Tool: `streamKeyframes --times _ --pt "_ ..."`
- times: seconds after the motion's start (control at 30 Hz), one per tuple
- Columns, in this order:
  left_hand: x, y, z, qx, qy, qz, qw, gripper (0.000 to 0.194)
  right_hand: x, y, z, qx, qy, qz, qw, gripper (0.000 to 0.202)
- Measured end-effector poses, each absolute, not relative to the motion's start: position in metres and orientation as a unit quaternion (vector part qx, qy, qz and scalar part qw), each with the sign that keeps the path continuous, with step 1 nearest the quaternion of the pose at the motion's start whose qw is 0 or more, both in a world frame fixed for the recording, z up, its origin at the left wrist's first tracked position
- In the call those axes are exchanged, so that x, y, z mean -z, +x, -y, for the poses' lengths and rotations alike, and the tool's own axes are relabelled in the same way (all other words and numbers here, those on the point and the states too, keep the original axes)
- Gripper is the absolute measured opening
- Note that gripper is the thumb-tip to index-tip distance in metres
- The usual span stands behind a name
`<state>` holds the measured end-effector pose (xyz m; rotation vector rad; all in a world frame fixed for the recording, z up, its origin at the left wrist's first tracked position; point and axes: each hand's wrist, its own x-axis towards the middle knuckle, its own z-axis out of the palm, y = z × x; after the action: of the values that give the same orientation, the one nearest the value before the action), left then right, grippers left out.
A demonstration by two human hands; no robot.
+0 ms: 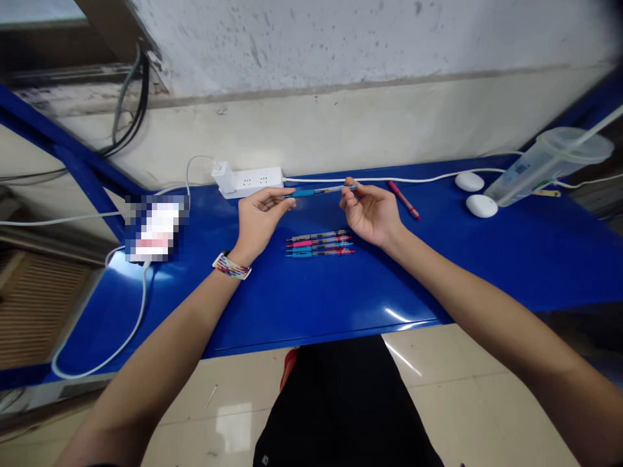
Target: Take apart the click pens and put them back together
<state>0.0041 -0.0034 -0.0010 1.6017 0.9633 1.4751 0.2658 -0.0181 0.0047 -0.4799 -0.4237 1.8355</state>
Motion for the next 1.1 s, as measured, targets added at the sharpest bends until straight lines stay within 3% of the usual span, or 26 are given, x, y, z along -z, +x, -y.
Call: streamKeyframes --times 1.1 --pt "-0.0019 0.0043 0.0077 -0.555 0.643 -0.384 0.362 0.022 -0.0065 0.2728 0.0166 -0.776 -0.196 0.205 0.563 0.020"
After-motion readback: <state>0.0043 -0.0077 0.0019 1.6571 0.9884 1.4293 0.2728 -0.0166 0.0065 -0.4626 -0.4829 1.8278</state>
